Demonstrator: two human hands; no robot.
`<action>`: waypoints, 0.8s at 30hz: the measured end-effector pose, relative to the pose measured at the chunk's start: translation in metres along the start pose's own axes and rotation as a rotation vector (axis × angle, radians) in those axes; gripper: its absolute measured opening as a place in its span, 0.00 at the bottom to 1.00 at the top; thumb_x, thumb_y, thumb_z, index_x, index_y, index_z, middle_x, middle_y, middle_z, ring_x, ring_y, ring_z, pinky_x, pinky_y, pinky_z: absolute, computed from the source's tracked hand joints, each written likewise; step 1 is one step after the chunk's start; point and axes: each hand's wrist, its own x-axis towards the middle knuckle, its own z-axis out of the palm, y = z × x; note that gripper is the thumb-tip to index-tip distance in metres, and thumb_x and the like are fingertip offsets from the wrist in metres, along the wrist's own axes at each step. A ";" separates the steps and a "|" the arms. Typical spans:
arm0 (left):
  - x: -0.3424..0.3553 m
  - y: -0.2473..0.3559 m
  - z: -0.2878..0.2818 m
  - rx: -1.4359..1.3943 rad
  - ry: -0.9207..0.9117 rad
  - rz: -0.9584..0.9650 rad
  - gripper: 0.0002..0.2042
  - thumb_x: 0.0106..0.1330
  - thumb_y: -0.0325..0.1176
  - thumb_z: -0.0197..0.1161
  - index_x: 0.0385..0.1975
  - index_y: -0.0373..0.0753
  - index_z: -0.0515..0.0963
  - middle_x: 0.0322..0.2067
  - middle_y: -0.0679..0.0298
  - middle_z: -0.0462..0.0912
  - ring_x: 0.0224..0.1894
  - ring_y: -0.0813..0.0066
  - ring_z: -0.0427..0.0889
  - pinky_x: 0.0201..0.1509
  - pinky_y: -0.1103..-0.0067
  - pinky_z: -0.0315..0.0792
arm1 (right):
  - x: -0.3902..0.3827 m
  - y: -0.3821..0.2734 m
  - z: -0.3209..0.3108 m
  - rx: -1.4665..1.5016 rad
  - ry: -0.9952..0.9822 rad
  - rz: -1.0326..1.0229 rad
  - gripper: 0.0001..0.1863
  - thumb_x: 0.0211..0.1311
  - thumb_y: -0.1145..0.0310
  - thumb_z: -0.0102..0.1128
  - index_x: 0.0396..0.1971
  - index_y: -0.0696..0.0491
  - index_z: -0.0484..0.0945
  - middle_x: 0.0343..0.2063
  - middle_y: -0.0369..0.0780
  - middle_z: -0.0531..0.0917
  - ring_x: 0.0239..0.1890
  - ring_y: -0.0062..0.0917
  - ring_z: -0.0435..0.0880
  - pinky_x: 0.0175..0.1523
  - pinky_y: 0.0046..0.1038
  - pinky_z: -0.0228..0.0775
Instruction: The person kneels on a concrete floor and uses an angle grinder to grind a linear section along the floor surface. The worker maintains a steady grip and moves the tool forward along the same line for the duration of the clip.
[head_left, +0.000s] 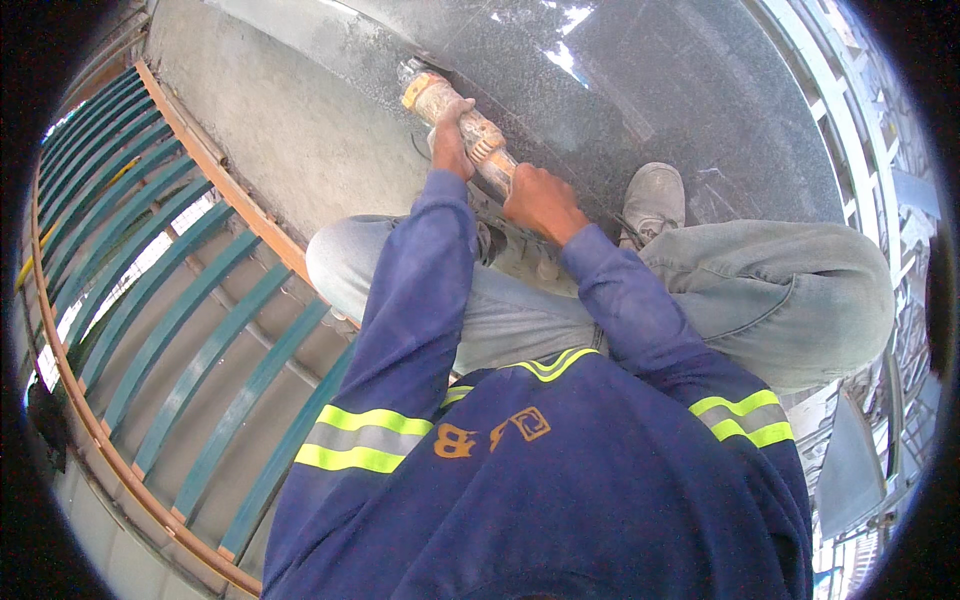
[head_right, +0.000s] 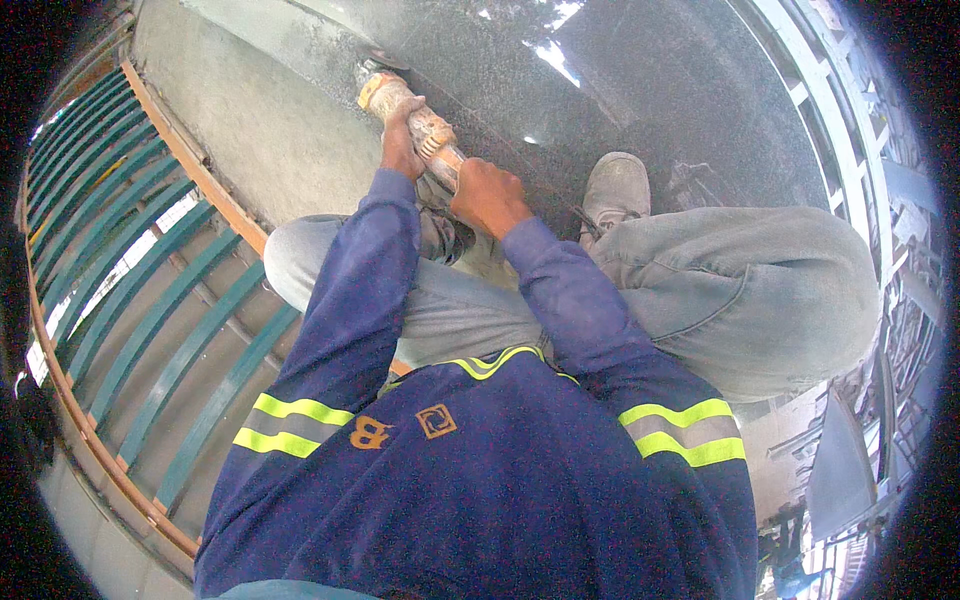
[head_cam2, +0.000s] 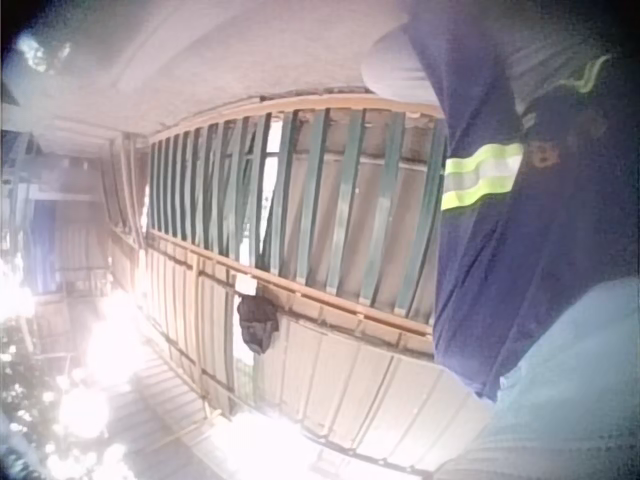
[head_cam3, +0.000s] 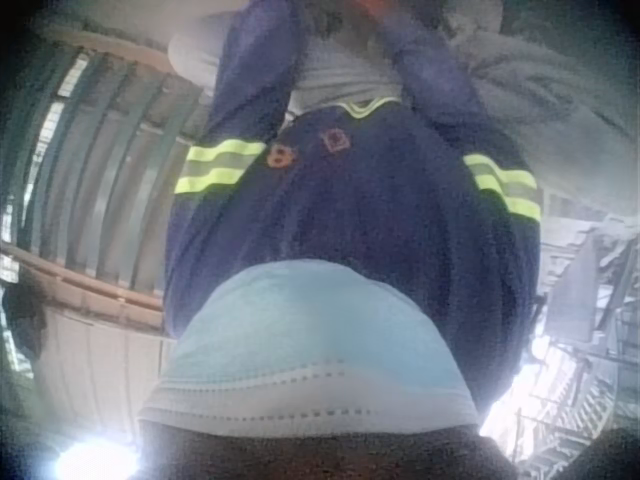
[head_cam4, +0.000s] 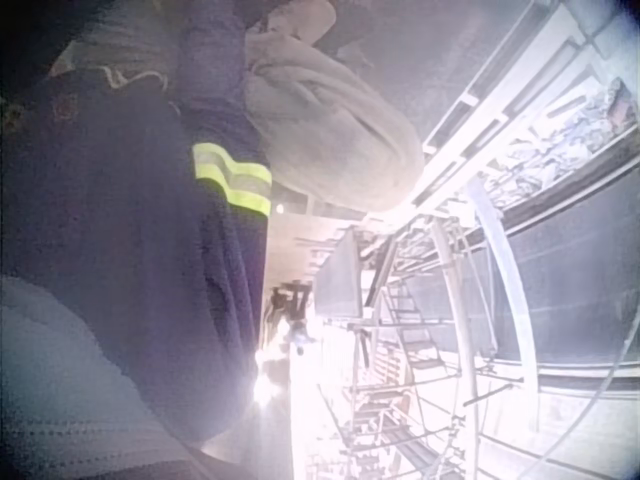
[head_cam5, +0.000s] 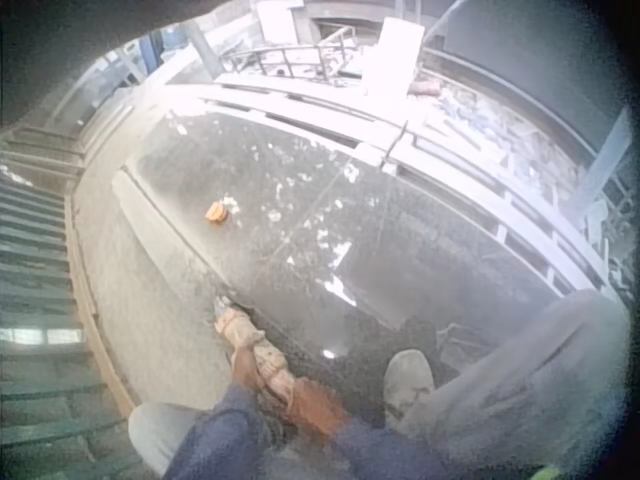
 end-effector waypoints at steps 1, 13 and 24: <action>0.003 -0.001 -0.002 -0.001 -0.002 0.001 0.17 0.59 0.36 0.64 0.42 0.36 0.70 0.27 0.56 0.78 0.26 0.59 0.83 0.32 0.62 0.83 | 0.001 0.000 0.000 0.001 -0.006 -0.003 0.18 0.50 0.68 0.63 0.41 0.62 0.81 0.41 0.57 0.85 0.46 0.51 0.85 0.51 0.47 0.76; 0.020 0.009 -0.001 0.035 0.018 0.001 0.16 0.58 0.36 0.65 0.41 0.35 0.71 0.26 0.57 0.78 0.26 0.60 0.83 0.31 0.62 0.83 | 0.023 0.000 0.002 0.007 0.008 -0.034 0.20 0.49 0.68 0.63 0.44 0.61 0.82 0.42 0.55 0.85 0.47 0.48 0.85 0.51 0.45 0.76; -0.009 0.001 0.007 -0.005 0.011 0.020 0.18 0.56 0.34 0.65 0.44 0.36 0.70 0.28 0.58 0.76 0.26 0.61 0.82 0.30 0.65 0.83 | -0.004 -0.004 -0.010 -0.022 -0.046 0.000 0.20 0.49 0.67 0.65 0.42 0.62 0.83 0.41 0.55 0.85 0.46 0.49 0.85 0.50 0.45 0.77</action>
